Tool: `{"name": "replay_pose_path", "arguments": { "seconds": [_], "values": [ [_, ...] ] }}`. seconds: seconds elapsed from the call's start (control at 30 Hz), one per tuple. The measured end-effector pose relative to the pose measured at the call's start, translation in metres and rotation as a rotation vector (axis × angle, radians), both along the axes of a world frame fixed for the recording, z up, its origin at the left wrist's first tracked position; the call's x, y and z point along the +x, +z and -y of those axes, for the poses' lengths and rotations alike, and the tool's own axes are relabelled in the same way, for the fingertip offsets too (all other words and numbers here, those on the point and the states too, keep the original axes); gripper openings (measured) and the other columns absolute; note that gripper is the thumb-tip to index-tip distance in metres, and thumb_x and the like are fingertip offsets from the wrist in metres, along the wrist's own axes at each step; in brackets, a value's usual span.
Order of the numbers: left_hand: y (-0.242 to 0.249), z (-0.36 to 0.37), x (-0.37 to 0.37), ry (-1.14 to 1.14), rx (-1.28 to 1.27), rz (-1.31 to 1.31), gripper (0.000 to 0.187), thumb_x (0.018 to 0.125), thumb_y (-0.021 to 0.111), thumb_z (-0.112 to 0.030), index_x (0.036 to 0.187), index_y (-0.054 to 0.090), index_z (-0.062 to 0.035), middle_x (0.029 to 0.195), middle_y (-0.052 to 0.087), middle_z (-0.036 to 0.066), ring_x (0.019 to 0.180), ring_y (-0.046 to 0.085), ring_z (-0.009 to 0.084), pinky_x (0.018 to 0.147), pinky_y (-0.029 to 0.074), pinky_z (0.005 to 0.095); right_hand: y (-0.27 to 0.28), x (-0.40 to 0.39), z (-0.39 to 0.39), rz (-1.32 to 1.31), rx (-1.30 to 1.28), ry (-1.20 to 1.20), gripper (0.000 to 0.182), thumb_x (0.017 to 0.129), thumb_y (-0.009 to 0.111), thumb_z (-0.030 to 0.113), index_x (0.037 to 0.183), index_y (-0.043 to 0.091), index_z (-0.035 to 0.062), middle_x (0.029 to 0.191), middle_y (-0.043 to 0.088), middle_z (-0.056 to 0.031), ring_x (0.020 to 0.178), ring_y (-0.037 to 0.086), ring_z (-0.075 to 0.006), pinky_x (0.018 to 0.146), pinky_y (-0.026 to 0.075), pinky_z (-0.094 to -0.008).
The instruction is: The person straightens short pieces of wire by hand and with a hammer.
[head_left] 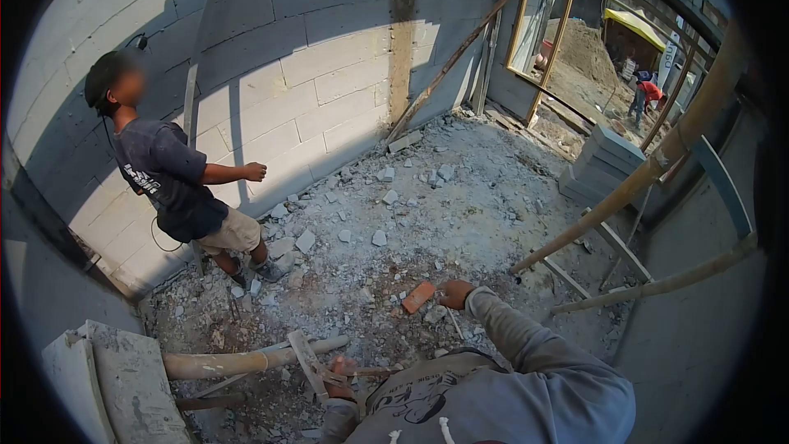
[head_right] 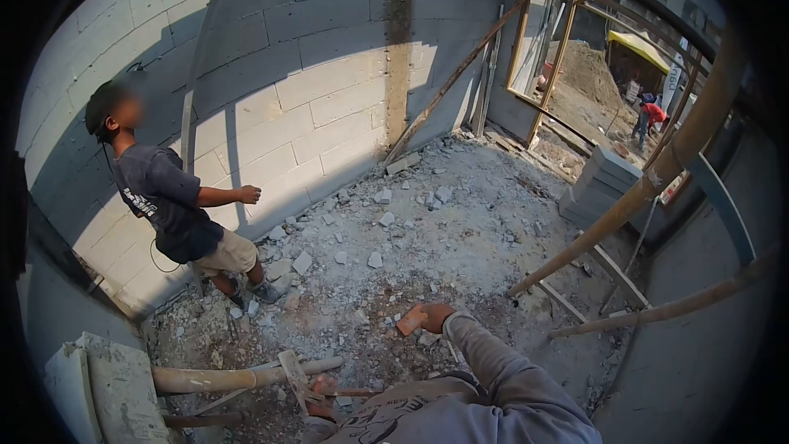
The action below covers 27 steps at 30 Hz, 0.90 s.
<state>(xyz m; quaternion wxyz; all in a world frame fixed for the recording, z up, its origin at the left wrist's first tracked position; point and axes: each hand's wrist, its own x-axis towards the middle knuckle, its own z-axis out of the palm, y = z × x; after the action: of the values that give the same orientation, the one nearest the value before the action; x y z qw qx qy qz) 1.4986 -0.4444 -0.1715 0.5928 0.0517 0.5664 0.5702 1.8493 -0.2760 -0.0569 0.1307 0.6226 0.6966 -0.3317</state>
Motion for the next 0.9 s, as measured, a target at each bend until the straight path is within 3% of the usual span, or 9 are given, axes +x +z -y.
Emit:
{"name": "replay_pose_path", "arguments": {
  "seconds": [0.27, 0.33, 0.4, 0.47, 0.5, 0.57, 0.63, 0.77, 0.9],
  "values": [
    [0.024, -0.011, 0.013, -0.056, -0.032, -0.066, 0.043, 0.079, 0.069, -0.033, 0.110, 0.057, -0.0046, 0.099, 0.063, 0.013, 0.093, 0.061, 0.0276, 0.079, 0.051, 0.0408, 0.031, 0.014, -0.001, -0.032, -0.020, -0.222, 0.064, 0.085, 0.055, 0.032, 0.137, 0.033, 0.0032, 0.136, 0.041, -0.0188, 0.122, 0.043, -0.0333, 0.100, 0.038, -0.0418],
    [0.034, -0.010, 0.017, -0.069, -0.010, -0.050, 0.044, 0.079, 0.069, -0.034, 0.110, 0.057, -0.0048, 0.101, 0.062, 0.013, 0.094, 0.060, 0.0282, 0.081, 0.051, 0.0411, 0.017, 0.018, -0.002, -0.096, 0.289, -0.379, 0.068, 0.084, 0.058, 0.031, 0.139, 0.029, 0.0036, 0.138, 0.036, -0.0209, 0.124, 0.039, -0.0349, 0.099, 0.038, -0.0429],
    [0.017, -0.011, 0.017, -0.062, 0.002, -0.017, 0.044, 0.079, 0.068, -0.033, 0.111, 0.056, -0.0046, 0.101, 0.062, 0.014, 0.095, 0.060, 0.0287, 0.081, 0.051, 0.0414, 0.062, -0.004, 0.005, 0.026, 0.469, -0.463, 0.072, 0.086, 0.058, 0.029, 0.141, 0.020, 0.0038, 0.138, 0.032, -0.0212, 0.123, 0.038, -0.0373, 0.099, 0.038, -0.0441],
    [0.009, -0.009, 0.014, -0.058, 0.011, 0.007, 0.044, 0.080, 0.068, -0.033, 0.111, 0.056, -0.0044, 0.101, 0.061, 0.015, 0.095, 0.060, 0.0292, 0.081, 0.051, 0.0416, 0.076, -0.014, 0.003, -0.010, 0.826, -0.191, 0.074, 0.085, 0.060, 0.028, 0.142, 0.019, 0.0050, 0.138, 0.029, -0.0208, 0.125, 0.034, -0.0395, 0.100, 0.037, -0.0465],
    [0.008, -0.011, 0.014, -0.065, -0.022, 0.015, 0.044, 0.080, 0.068, -0.032, 0.112, 0.055, -0.0041, 0.100, 0.061, 0.015, 0.095, 0.060, 0.0294, 0.082, 0.051, 0.0419, 0.085, -0.021, 0.000, -0.007, 0.826, -0.200, 0.074, 0.085, 0.060, 0.028, 0.142, 0.019, 0.0050, 0.138, 0.029, -0.0208, 0.125, 0.034, -0.0395, 0.100, 0.037, -0.0465],
    [0.007, -0.014, 0.018, -0.074, -0.049, 0.030, 0.044, 0.080, 0.068, -0.032, 0.112, 0.055, -0.0039, 0.099, 0.061, 0.015, 0.095, 0.060, 0.0297, 0.082, 0.051, 0.0422, 0.102, -0.035, -0.006, -0.331, 0.803, -0.355, 0.076, 0.085, 0.061, 0.028, 0.143, 0.017, 0.0061, 0.139, 0.026, -0.0216, 0.127, 0.031, -0.0401, 0.101, 0.036, -0.0476],
    [0.012, -0.015, 0.019, -0.129, -0.034, -0.002, 0.068, 0.078, 0.066, -0.043, 0.125, 0.045, 0.0013, 0.110, 0.054, 0.020, 0.107, 0.053, 0.0358, 0.092, 0.045, 0.0450, 0.107, -0.042, -0.011, -0.307, 0.893, -0.289, 0.077, 0.085, 0.061, 0.029, 0.143, 0.015, 0.0070, 0.140, 0.025, -0.0222, 0.127, 0.030, -0.0406, 0.101, 0.036, -0.0480],
    [0.027, -0.009, 0.026, -0.104, 0.027, -0.010, 0.061, 0.079, 0.067, -0.039, 0.121, 0.048, 0.0015, 0.108, 0.055, 0.019, 0.106, 0.054, 0.0348, 0.091, 0.046, 0.0445, 0.102, -0.048, -0.020, -0.309, 1.016, -0.149, 0.078, 0.086, 0.060, 0.033, 0.144, 0.013, 0.0095, 0.141, 0.022, -0.0236, 0.127, 0.030, -0.0427, 0.100, 0.036, -0.0493],
    [0.013, -0.007, 0.027, -0.077, 0.093, 0.008, 0.056, 0.078, 0.068, -0.037, 0.117, 0.050, -0.0003, 0.104, 0.057, 0.018, 0.102, 0.056, 0.0335, 0.089, 0.047, 0.0443, 0.101, -0.050, -0.018, -0.357, 0.902, -0.214, 0.079, 0.086, 0.060, 0.035, 0.144, 0.013, 0.0098, 0.141, 0.022, -0.0232, 0.126, 0.031, -0.0430, 0.100, 0.037, -0.0490]
  ]
}}
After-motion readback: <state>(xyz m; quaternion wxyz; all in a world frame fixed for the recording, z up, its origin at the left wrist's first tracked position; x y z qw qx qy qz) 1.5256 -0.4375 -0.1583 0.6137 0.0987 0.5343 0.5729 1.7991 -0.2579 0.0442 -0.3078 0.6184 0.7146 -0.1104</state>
